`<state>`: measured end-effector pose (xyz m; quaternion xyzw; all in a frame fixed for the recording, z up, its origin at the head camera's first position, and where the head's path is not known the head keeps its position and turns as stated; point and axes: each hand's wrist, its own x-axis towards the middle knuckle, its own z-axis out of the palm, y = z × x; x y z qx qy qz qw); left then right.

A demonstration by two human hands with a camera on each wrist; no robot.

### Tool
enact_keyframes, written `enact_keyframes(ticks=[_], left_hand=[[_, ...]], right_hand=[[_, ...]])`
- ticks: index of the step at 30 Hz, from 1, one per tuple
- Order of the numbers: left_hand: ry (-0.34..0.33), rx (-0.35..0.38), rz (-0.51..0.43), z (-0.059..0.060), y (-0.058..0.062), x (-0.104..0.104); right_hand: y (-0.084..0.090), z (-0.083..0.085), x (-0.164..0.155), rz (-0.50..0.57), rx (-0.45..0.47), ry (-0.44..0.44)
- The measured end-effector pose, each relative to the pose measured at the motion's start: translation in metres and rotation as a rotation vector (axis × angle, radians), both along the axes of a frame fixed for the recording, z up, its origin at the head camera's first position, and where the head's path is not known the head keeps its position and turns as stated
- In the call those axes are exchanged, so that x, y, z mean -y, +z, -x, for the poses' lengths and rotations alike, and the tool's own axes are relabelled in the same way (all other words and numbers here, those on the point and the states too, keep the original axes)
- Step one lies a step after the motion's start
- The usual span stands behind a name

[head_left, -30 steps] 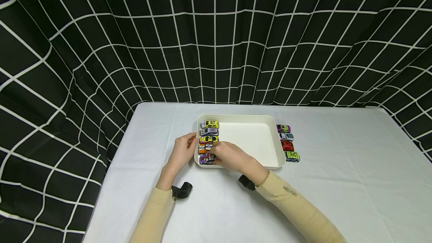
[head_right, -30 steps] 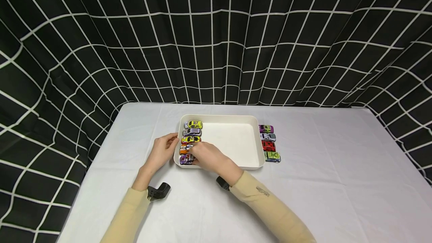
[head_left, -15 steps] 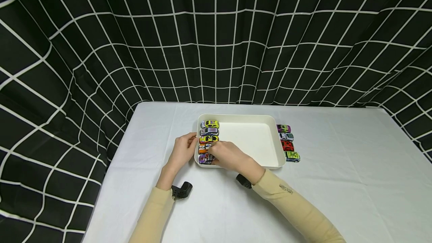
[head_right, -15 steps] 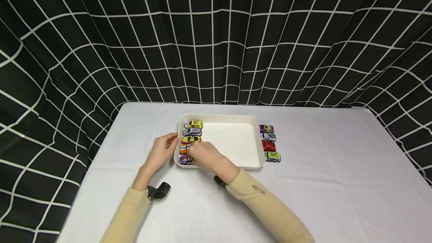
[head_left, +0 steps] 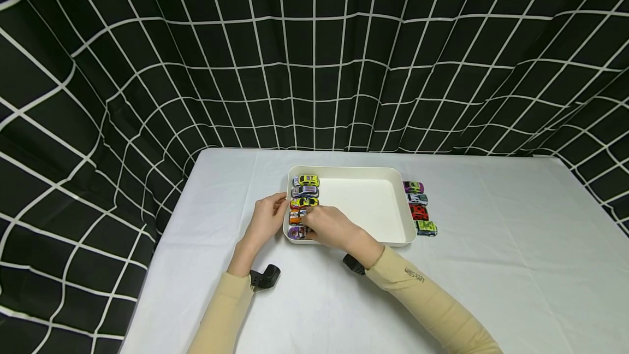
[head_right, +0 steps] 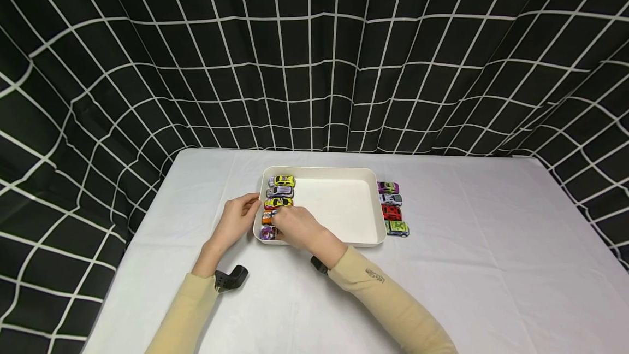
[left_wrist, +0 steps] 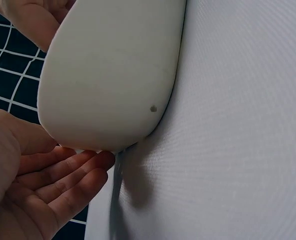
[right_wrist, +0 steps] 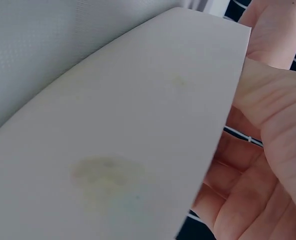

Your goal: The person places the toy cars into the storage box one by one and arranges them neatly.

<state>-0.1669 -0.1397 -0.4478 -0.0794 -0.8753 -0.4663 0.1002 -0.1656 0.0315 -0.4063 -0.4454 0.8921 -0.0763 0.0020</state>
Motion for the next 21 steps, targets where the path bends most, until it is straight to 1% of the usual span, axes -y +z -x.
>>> enact_keyframes(ticks=[12, 17, 21], left_hand=[[-0.007, -0.008, -0.010, 0.000, 0.000, 0.000], [-0.006, -0.003, -0.013, 0.000, 0.000, 0.000], [0.006, 0.023, -0.003, 0.000, 0.000, 0.000]], right_hand=[[0.002, 0.000, -0.003, 0.021, -0.044, 0.009], [0.010, 0.000, -0.012, 0.059, -0.082, 0.027], [0.019, 0.001, -0.027, 0.100, -0.107, 0.036]])
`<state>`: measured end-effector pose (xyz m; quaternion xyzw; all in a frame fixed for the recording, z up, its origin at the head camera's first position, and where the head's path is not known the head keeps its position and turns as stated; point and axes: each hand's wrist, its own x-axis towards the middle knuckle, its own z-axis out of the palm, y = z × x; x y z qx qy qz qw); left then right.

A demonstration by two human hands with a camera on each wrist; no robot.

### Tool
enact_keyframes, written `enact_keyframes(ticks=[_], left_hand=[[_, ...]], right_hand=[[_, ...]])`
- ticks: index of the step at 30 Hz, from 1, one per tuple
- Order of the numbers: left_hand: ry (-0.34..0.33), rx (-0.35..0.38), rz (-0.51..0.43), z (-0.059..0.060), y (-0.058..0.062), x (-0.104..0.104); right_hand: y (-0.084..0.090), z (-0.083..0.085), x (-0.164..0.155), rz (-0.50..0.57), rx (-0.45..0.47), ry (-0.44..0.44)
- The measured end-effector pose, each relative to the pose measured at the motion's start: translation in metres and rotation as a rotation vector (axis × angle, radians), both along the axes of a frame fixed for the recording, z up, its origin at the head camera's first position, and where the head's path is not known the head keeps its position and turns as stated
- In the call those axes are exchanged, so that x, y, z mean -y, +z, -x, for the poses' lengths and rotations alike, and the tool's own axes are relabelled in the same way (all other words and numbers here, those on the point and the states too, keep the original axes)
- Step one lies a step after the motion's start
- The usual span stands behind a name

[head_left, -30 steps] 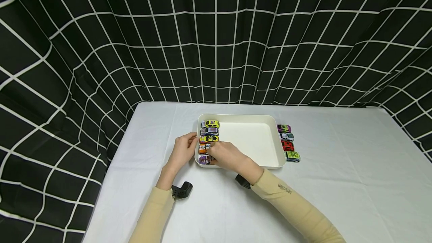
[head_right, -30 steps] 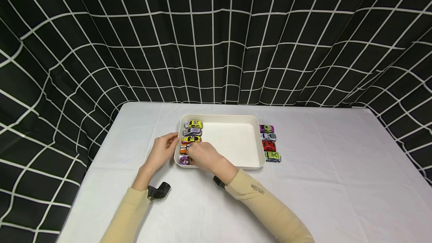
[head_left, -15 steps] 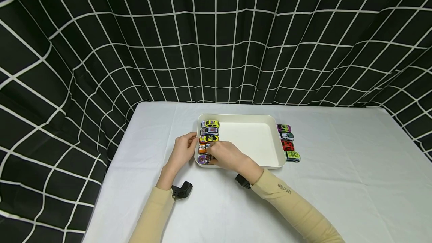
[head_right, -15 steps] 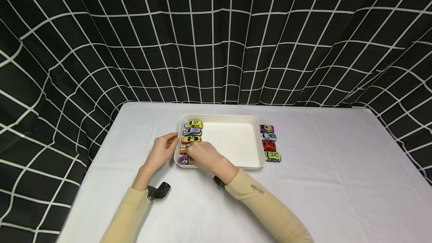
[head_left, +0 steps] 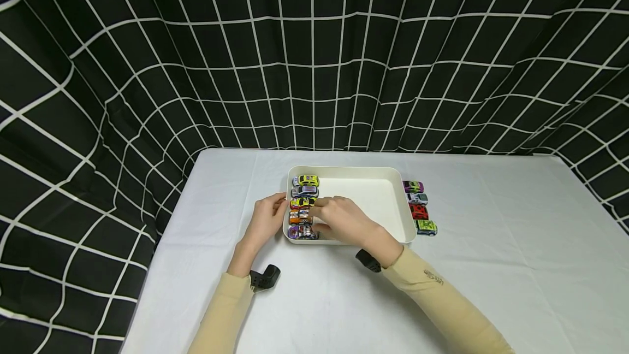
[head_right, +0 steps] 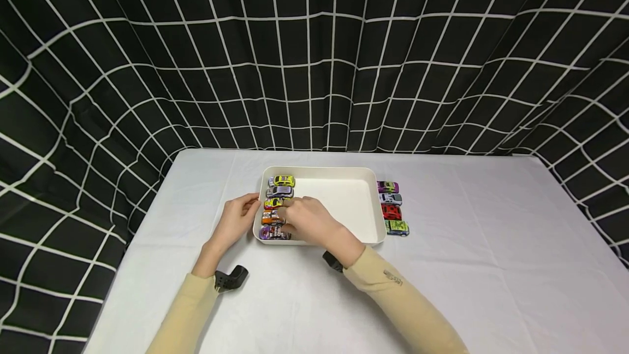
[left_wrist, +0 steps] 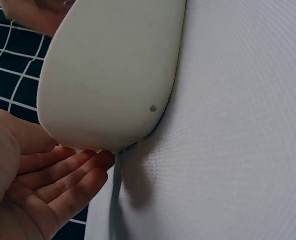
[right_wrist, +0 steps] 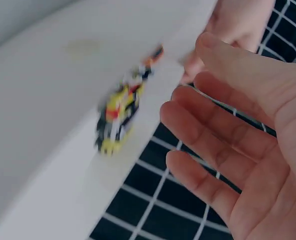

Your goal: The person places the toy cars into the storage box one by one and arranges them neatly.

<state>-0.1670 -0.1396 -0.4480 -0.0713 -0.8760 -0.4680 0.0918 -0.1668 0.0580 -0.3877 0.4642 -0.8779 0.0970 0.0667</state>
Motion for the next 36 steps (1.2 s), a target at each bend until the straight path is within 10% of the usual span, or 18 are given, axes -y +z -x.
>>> enact_keyframes(ticks=[36], left_hand=[[0.003, 0.028, 0.022, 0.001, -0.002, 0.001]], right_hand=[[-0.008, -0.017, -0.193, 0.163, 0.023, -0.339]])
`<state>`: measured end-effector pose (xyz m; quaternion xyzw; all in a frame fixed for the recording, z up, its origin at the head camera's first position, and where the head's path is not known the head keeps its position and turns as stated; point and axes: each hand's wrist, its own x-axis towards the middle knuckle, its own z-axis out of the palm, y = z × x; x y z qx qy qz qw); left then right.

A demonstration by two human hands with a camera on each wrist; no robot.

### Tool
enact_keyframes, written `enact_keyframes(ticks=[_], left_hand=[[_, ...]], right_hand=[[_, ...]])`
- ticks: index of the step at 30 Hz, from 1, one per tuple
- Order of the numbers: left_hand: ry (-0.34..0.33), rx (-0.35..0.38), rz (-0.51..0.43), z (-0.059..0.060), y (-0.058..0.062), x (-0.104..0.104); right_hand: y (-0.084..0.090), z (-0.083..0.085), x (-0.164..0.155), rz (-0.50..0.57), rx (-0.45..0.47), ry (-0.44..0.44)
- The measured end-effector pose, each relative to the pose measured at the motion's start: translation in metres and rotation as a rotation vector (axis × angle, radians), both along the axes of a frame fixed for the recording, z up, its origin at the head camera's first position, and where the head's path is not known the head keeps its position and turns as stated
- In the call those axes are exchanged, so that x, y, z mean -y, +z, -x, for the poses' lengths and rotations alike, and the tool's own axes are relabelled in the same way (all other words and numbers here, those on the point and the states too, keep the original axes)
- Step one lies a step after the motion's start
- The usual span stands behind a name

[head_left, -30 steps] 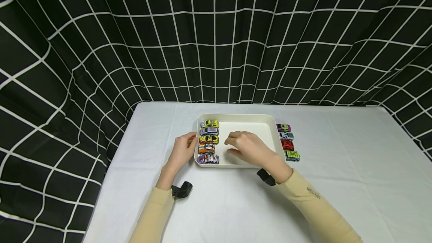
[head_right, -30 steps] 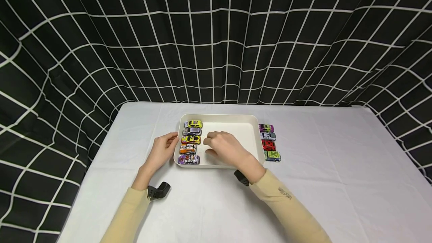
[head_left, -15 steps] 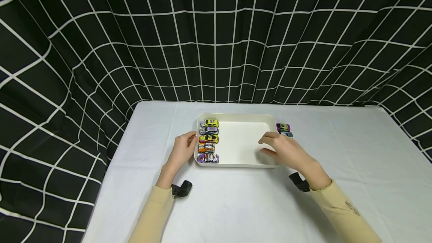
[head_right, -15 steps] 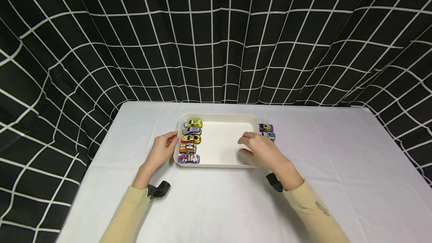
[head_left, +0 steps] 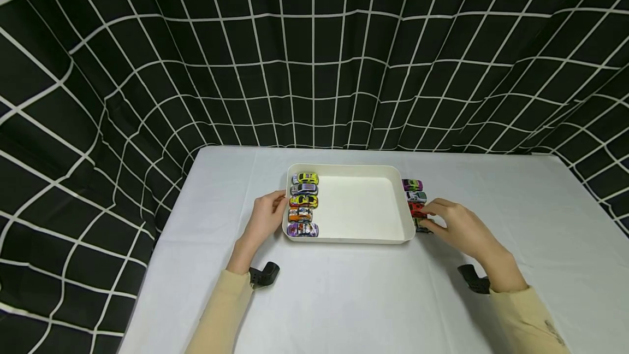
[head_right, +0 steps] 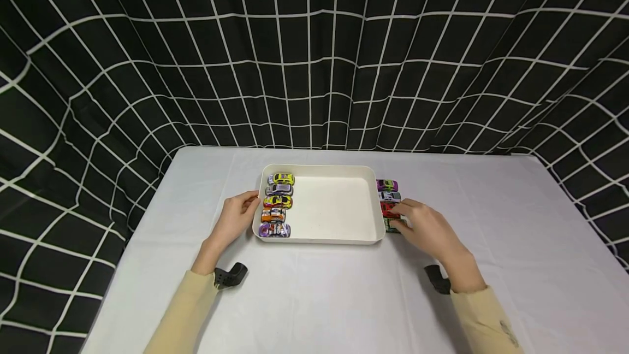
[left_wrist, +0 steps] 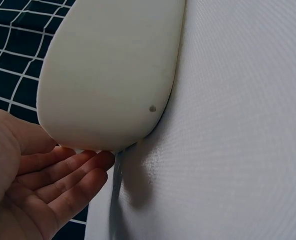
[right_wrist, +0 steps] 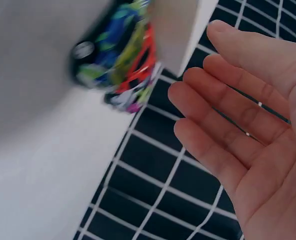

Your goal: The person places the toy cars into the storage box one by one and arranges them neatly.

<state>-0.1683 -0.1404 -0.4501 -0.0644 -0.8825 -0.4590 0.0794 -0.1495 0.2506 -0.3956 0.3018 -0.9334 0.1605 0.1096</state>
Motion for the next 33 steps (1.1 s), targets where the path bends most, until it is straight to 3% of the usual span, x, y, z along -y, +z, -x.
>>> enact_keyframes(ticks=[12, 33], left_hand=[[0.000, 0.003, -0.010, -0.001, 0.000, 0.000], [0.002, 0.020, -0.010, 0.000, 0.000, 0.000]], right_hand=[[-0.017, 0.001, -0.020, -0.013, 0.146, -0.085], [-0.037, 0.005, -0.025, 0.030, 0.154, -0.065]])
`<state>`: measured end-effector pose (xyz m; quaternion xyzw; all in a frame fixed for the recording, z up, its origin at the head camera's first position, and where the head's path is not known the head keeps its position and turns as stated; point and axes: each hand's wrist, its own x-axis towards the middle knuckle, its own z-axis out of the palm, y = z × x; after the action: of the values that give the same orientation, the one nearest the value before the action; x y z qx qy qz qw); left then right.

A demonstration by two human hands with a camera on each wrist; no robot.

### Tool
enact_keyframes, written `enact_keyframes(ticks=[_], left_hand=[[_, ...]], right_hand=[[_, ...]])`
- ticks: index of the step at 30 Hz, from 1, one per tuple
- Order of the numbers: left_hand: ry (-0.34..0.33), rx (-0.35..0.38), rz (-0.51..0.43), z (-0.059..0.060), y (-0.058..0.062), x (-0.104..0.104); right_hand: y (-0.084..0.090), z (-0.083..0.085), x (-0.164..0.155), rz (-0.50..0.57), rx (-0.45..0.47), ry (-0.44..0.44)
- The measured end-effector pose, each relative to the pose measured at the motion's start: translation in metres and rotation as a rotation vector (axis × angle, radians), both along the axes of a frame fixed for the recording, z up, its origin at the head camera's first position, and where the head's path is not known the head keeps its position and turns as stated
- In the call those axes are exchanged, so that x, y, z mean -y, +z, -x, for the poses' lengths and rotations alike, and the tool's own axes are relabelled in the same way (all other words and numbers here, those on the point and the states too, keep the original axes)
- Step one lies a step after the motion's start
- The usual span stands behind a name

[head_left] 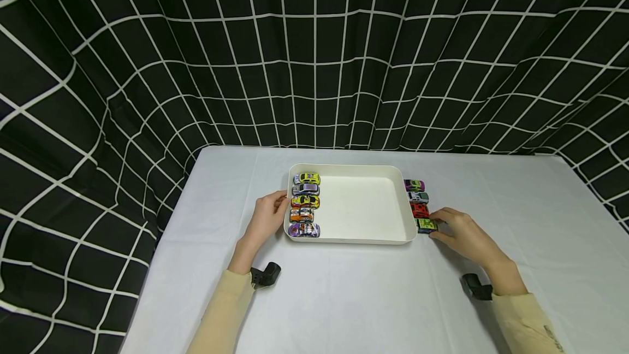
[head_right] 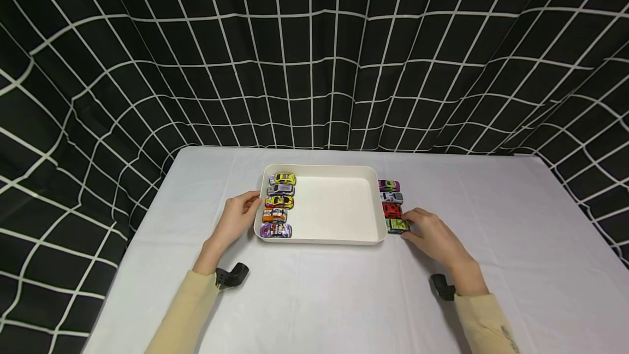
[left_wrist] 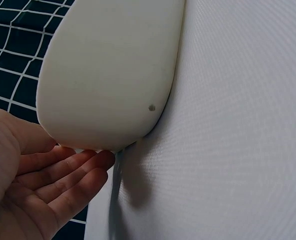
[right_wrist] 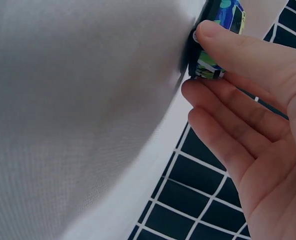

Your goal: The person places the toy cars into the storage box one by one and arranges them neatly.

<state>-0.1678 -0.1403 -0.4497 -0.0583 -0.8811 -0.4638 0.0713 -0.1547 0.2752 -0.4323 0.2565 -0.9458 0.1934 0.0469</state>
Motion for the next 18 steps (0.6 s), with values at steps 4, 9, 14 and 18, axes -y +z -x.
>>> enact_keyframes(ticks=[4, 9, 14, 18], left_hand=[[0.001, 0.002, -0.002, 0.0003, -0.0001, -0.0001], [-0.004, -0.003, -0.005, 0.0008, -0.0003, -0.0001], [-0.005, -0.008, -0.007, 0.0007, -0.0004, -0.0002], [-0.004, -0.010, -0.003, 0.0002, -0.0001, 0.0000]], right_hand=[[-0.0004, 0.0003, 0.0004, 0.001, 0.005, -0.009], [-0.0006, 0.0001, 0.0003, 0.003, 0.002, -0.007], [-0.0006, -0.0007, 0.0001, 0.006, -0.025, 0.009], [0.0009, -0.0007, -0.0005, 0.004, -0.039, 0.019]])
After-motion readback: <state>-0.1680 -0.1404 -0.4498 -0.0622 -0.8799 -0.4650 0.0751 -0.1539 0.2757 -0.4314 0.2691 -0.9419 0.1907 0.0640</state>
